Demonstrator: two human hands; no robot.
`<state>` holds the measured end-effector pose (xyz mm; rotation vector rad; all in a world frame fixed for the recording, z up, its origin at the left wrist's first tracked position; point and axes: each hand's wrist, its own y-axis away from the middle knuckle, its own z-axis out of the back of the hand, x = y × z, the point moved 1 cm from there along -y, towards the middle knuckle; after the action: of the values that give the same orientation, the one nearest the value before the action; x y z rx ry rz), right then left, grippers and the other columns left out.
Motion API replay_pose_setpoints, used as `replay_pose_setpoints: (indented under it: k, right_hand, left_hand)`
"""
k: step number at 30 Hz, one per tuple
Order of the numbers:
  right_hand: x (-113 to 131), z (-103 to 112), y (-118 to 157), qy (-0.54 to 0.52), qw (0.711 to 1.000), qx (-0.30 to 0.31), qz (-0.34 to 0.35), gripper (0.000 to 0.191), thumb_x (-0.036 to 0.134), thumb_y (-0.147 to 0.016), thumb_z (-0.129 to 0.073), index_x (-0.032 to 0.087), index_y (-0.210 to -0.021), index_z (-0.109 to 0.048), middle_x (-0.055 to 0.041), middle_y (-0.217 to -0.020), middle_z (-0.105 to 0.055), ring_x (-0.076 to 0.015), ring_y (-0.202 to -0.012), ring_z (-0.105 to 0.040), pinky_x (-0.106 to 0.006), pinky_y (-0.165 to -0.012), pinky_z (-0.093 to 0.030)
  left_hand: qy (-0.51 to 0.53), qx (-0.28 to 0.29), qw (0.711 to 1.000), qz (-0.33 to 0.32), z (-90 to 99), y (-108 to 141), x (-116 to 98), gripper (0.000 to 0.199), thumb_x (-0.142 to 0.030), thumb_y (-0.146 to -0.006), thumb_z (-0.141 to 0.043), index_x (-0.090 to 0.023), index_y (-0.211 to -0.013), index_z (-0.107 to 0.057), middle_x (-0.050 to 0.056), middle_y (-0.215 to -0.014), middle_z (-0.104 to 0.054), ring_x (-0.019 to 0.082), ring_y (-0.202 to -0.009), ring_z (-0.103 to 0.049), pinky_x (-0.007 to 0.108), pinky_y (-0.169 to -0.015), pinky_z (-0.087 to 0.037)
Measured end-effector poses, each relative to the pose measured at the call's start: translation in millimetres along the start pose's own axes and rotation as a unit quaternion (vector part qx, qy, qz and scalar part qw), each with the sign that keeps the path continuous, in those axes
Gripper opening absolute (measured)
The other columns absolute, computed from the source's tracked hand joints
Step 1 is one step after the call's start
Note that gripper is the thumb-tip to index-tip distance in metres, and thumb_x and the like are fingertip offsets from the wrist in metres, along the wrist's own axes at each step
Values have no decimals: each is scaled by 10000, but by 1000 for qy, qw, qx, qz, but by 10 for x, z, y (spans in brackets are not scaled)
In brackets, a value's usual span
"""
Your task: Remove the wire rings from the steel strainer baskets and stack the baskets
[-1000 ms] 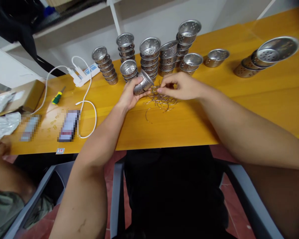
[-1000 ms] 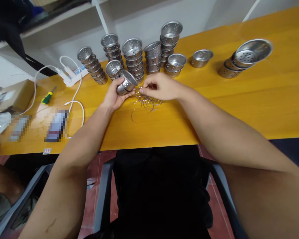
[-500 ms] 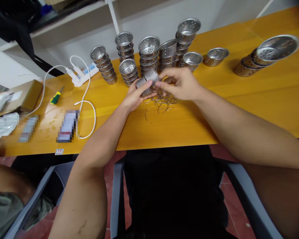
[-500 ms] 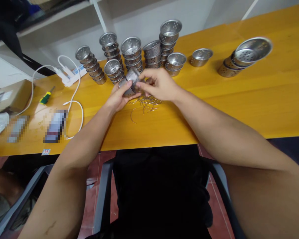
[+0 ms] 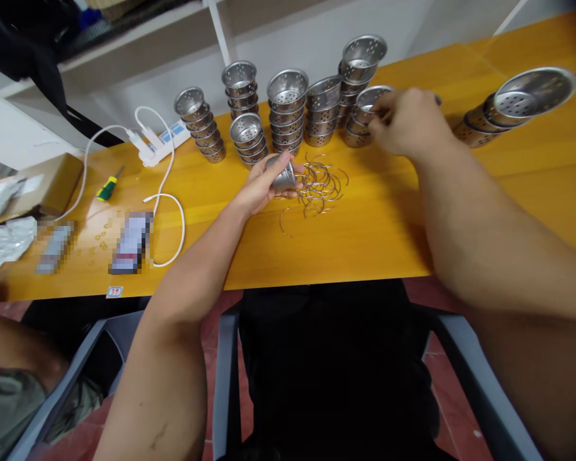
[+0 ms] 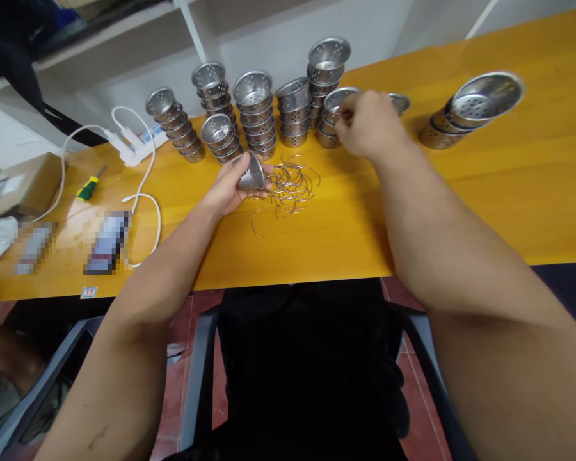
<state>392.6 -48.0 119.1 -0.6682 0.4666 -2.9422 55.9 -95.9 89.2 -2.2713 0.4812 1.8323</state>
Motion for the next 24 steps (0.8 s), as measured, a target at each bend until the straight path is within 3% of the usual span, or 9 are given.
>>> replay_pose_setpoints:
  k: [2, 4, 6, 8, 11, 14, 17, 21, 24]
  right_hand:
    - [-3, -26, -11, 5, 1000, 0, -19, 239, 150, -1166, -786, 118, -1359, -923, -280, -1345, -920, -380, -1250, -845, -529, -1167, -620]
    - [11, -29, -22, -19, 998, -63, -12, 284, 206, -1165, -855, 124, -1428, -924, -313, -1472, -878, -409, -1364, -826, -557, -1245, -610]
    - [97, -46, 5, -77, 982, -154, 77, 257, 227, -1152, -868, 170, -1396, -924, -316, -1502, -841, -447, -1440, -785, -609, -1294, -596]
    - [289, -119, 102, -158, 944, -178, 228, 200, 271, -1165, -842, 230, -1348, -913, -270, -1434, -844, -438, -1367, -781, -618, -1216, -632]
    - [700, -330, 332, -279, 880, -14, 384, 299, 365, -1180, -845, 275, -1462, -882, -180, -1553, -824, -273, -959, -739, -478, -867, -658]
    - [1006, -513, 504, -294, 848, 101, 430, 204, 350, -1150, -815, 264, -1330, -859, -123, -1521, -795, -215, -902, -691, -402, -807, -620]
    - [1040, -548, 515, -274, 847, 126, 437, 66, 304, -1122, -810, 247, -1147, -788, -88, -1280, -788, -233, -961, -703, -384, -856, -598]
    - [904, -426, 433, -290, 858, 132, 404, 199, 376, -1150, -873, 252, -1099, -726, -43, -1090, -731, -214, -879, -654, -351, -800, -543]
    - [878, -366, 416, -306, 859, 118, 394, 306, 509, -1233, -841, 262, -1073, -756, -53, -1071, -719, -248, -941, -680, -390, -876, -589]
  left_hand:
    - [9, -12, 1000, 3, -3, -8, -11, 653, -847, -1011, -997, -277, -1264, -803, 132, -1317, -938, 318, -1142, -971, 398, -917, -799]
    - [17, -19, 1000, 1, -11, -26, -18, 675, -900, -1033, -942, -280, -1270, -821, 132, -1291, -928, 329, -1184, -970, 416, -959, -816]
    - [15, -21, 1000, 0, -22, -50, -15, 737, -978, -1047, -867, -270, -1251, -833, 137, -1219, -916, 338, -1116, -965, 427, -908, -803]
    - [3, -28, 1000, 5, -30, -76, 4, 828, -1068, -1056, -767, -257, -1211, -839, 136, -1084, -887, 353, -1031, -953, 416, -816, -752]
    - [-20, -43, 999, 5, -28, -107, 51, 904, -1127, -1094, -625, -252, -1139, -846, 111, -884, -806, 325, -913, -913, 360, -705, -641]
    - [-41, -44, 998, -27, -23, -123, 77, 902, -1100, -1133, -604, -233, -1017, -824, 90, -796, -770, 211, -668, -762, 296, -540, -454]
    - [-44, -34, 998, -37, -20, -140, 67, 869, -1077, -1117, -690, -233, -930, -774, 56, -758, -751, 135, -544, -628, 271, -461, -375]
    - [-57, -17, 998, -23, -23, -168, 34, 822, -1024, -1150, -718, -243, -897, -740, 15, -724, -713, 119, -529, -615, 245, -449, -432]
    - [-61, -11, 998, -24, -29, -173, 24, 780, -969, -1193, -716, -245, -902, -733, 1, -742, -697, 105, -554, -619, 221, -465, -441]
